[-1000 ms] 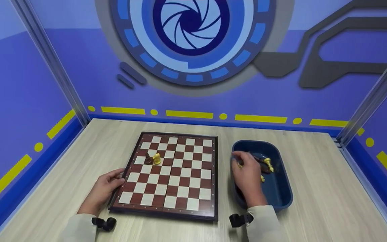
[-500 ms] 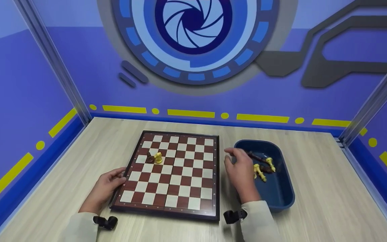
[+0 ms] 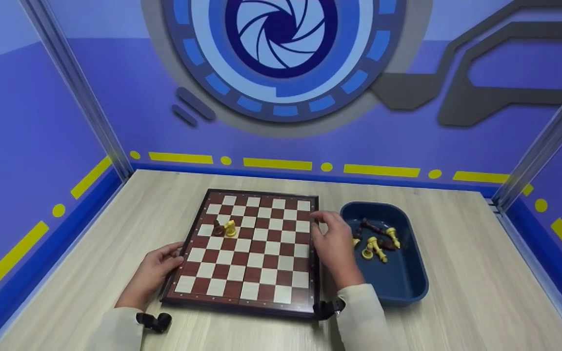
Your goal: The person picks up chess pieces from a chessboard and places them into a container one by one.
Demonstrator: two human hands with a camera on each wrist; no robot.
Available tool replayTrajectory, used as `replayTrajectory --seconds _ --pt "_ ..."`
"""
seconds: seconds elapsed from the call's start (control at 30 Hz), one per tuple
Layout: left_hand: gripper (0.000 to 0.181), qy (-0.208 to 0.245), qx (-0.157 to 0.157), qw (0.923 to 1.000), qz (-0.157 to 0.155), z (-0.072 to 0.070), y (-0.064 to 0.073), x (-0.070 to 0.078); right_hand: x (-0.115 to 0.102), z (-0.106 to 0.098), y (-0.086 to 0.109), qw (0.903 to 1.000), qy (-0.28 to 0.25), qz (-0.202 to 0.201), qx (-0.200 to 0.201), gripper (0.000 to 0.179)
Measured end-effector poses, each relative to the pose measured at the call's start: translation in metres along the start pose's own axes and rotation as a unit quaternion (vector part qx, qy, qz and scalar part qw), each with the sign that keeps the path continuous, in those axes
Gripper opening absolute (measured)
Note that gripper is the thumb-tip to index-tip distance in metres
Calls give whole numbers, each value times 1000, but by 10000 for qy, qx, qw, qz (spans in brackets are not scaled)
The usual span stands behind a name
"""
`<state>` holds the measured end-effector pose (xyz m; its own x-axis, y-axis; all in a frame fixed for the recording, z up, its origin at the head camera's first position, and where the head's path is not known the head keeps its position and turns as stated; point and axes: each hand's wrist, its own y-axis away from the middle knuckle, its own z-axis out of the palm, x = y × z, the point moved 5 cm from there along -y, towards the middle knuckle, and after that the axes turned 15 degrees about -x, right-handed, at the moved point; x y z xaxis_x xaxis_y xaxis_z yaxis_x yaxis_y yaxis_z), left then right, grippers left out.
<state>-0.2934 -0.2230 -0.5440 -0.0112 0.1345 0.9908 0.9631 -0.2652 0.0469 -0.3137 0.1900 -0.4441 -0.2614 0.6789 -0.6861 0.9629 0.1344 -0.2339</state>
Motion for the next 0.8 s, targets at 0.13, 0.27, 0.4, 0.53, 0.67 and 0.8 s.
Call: replayTrajectory --seconds 0.13,0.27,0.4,0.53,0.67,0.8 --pt "46 -40 6 10000 10 0 0 1 -4 6 -2 10000 -13 7 -70 22" --pt "45 -50 8 10000 43 0 1 2 -10 12 -5 10000 -36 -30 -68 21" --pt "44 -230 -3 9997 105 -1 1 3 -16 18 -8 9999 76 -128 -35 19" --pt "43 -411 -24 9991 88 -1 1 2 -20 26 -11 9997 146 -142 -137 19" --pt "44 -398 -9 9992 33 0 1 2 -24 33 -14 9995 121 -148 -238 19" --pt "43 -287 24 9996 19 0 0 3 -29 38 -18 9991 104 -376 -177 20"
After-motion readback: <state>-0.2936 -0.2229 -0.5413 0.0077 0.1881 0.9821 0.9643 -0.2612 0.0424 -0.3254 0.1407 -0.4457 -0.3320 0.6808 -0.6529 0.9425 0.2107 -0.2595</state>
